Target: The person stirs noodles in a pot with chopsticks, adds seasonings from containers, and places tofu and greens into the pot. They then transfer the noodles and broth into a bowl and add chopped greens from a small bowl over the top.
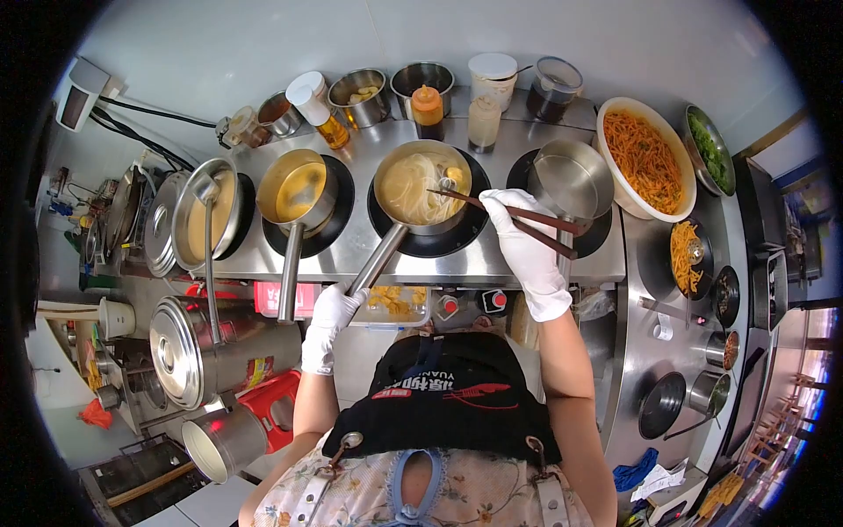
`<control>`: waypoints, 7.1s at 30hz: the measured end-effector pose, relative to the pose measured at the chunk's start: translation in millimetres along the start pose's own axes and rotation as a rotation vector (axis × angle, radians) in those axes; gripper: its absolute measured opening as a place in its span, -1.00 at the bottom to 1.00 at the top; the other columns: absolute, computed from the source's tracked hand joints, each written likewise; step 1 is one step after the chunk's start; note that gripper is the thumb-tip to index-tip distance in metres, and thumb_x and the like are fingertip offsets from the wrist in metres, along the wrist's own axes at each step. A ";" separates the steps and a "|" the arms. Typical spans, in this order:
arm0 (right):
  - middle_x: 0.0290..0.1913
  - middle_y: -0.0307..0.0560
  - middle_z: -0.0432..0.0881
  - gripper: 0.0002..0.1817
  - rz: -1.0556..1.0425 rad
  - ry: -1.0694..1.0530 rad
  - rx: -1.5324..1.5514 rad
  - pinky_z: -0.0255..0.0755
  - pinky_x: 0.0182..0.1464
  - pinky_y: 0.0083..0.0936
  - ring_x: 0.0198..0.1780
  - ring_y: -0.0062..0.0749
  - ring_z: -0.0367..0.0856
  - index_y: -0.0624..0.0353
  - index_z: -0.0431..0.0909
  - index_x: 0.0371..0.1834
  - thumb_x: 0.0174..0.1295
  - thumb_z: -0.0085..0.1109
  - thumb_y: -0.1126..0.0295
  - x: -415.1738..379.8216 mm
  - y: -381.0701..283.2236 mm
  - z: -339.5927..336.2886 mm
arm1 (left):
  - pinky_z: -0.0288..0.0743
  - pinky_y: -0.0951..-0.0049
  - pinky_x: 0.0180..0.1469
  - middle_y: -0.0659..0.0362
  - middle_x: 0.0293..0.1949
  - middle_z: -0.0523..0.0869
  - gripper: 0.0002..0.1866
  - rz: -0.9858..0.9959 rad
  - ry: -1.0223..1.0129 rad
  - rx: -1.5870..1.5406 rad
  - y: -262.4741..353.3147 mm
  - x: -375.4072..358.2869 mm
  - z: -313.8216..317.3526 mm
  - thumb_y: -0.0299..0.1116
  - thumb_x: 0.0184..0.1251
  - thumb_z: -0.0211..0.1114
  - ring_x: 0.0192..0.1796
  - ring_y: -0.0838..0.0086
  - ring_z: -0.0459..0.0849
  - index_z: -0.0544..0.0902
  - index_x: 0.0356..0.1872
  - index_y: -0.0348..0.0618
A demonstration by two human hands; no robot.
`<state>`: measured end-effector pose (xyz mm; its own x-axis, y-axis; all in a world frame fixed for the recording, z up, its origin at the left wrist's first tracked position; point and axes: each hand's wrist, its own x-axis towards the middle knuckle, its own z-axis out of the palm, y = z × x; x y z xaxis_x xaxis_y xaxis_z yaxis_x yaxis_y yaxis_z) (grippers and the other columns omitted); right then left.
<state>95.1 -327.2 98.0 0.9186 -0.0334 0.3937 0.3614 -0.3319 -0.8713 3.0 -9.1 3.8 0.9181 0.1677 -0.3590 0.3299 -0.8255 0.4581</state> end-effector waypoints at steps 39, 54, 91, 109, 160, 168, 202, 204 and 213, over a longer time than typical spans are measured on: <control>-0.21 -0.09 0.72 -0.89 0.076 0.127 -0.013 0.48 -0.03 -0.54 -0.18 -0.46 0.65 0.30 0.67 -0.20 0.25 0.23 0.53 -37.6 -3.4 -29.6 | 0.54 0.20 -0.12 -0.16 -0.31 0.72 -0.53 0.001 -0.006 0.019 -4.7 1.7 3.9 -0.01 0.25 0.30 -0.19 0.01 0.72 0.68 -0.11 -0.28; -0.19 -0.07 0.73 -0.89 0.100 0.154 0.027 0.49 -0.02 -0.54 -0.17 -0.44 0.66 0.33 0.66 -0.20 0.24 0.23 0.56 -41.7 -2.2 -30.6 | 0.55 0.16 -0.11 -0.16 -0.36 0.72 -0.49 0.029 0.054 -0.041 -12.0 4.6 10.0 0.07 0.18 0.33 -0.22 -0.01 0.72 0.71 -0.18 -0.26; -0.25 -0.10 0.71 -0.89 0.097 0.136 0.018 0.49 -0.08 -0.55 -0.22 -0.48 0.65 0.30 0.67 -0.20 0.27 0.21 0.52 -46.7 4.5 -33.1 | 0.52 0.29 -0.27 -0.08 -0.52 0.68 -0.55 0.027 -0.046 -0.141 -12.0 11.5 -1.2 -0.04 0.21 0.36 -0.42 0.23 0.66 0.71 -0.22 -0.32; -0.26 -0.16 0.69 -0.87 0.107 0.167 0.015 0.47 -0.11 -0.60 -0.25 -0.56 0.59 0.31 0.67 -0.17 0.28 0.19 0.52 -57.3 -2.6 -28.1 | 0.53 0.19 -0.14 -0.23 -0.41 0.70 -0.44 0.019 -0.049 -0.072 -27.9 25.1 0.8 0.09 0.16 0.31 -0.24 -0.02 0.72 0.71 -0.22 -0.34; -0.14 -0.02 0.72 -0.81 0.105 -0.031 0.073 0.52 0.05 -0.52 -0.06 -0.36 0.68 0.27 0.69 -0.14 0.17 0.29 0.54 -48.0 12.2 51.8 | 0.56 0.16 -0.09 -0.17 -0.27 0.72 -0.37 0.209 -0.011 0.018 -5.0 4.7 -16.9 -0.13 0.14 0.37 -0.17 0.03 0.72 0.51 0.24 -0.21; -0.16 -0.08 0.72 -0.84 0.122 -0.074 0.203 0.51 0.05 -0.53 -0.08 -0.41 0.68 0.27 0.68 -0.16 0.19 0.27 0.56 -32.9 22.8 68.3 | 0.55 0.21 -0.06 -0.18 -0.23 0.72 -0.34 0.169 -0.030 -0.014 -12.7 10.3 -9.2 -0.14 0.13 0.39 -0.14 0.04 0.72 0.50 0.25 -0.22; -0.14 -0.03 0.72 -0.86 0.050 0.153 -0.074 0.52 -0.02 -0.53 -0.12 -0.37 0.68 0.31 0.68 -0.17 0.21 0.25 0.58 -35.0 -13.4 -20.0 | 0.55 0.18 -0.05 -0.13 -0.24 0.73 -0.35 0.152 0.017 -0.013 -15.0 9.2 -4.9 -0.08 0.11 0.40 -0.15 0.05 0.72 0.53 0.25 -0.12; -0.14 -0.03 0.72 -0.86 0.038 0.147 -0.094 0.52 -0.03 -0.53 -0.13 -0.38 0.67 0.31 0.68 -0.17 0.22 0.25 0.58 -35.8 -15.0 -20.9 | 0.55 0.18 -0.05 -0.12 -0.24 0.73 -0.35 0.157 0.020 -0.007 -15.3 8.8 -5.0 -0.09 0.12 0.40 -0.15 0.05 0.72 0.53 0.25 -0.11; -0.14 -0.03 0.72 -0.82 0.080 -0.176 0.162 0.49 0.09 -0.49 -0.04 -0.34 0.67 0.28 0.68 -0.14 0.19 0.27 0.54 -32.7 8.1 39.1 | 0.56 0.22 -0.11 -0.07 -0.34 0.74 -0.36 0.163 0.019 0.003 -8.4 5.7 -11.1 -0.13 0.13 0.39 -0.25 0.12 0.74 0.51 0.27 -0.09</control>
<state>74.2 -292.0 66.6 0.9538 0.1162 0.2771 0.2945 -0.1788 -0.9388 7.9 4.8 7.0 0.9634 0.0421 -0.2647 0.1761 -0.8440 0.5066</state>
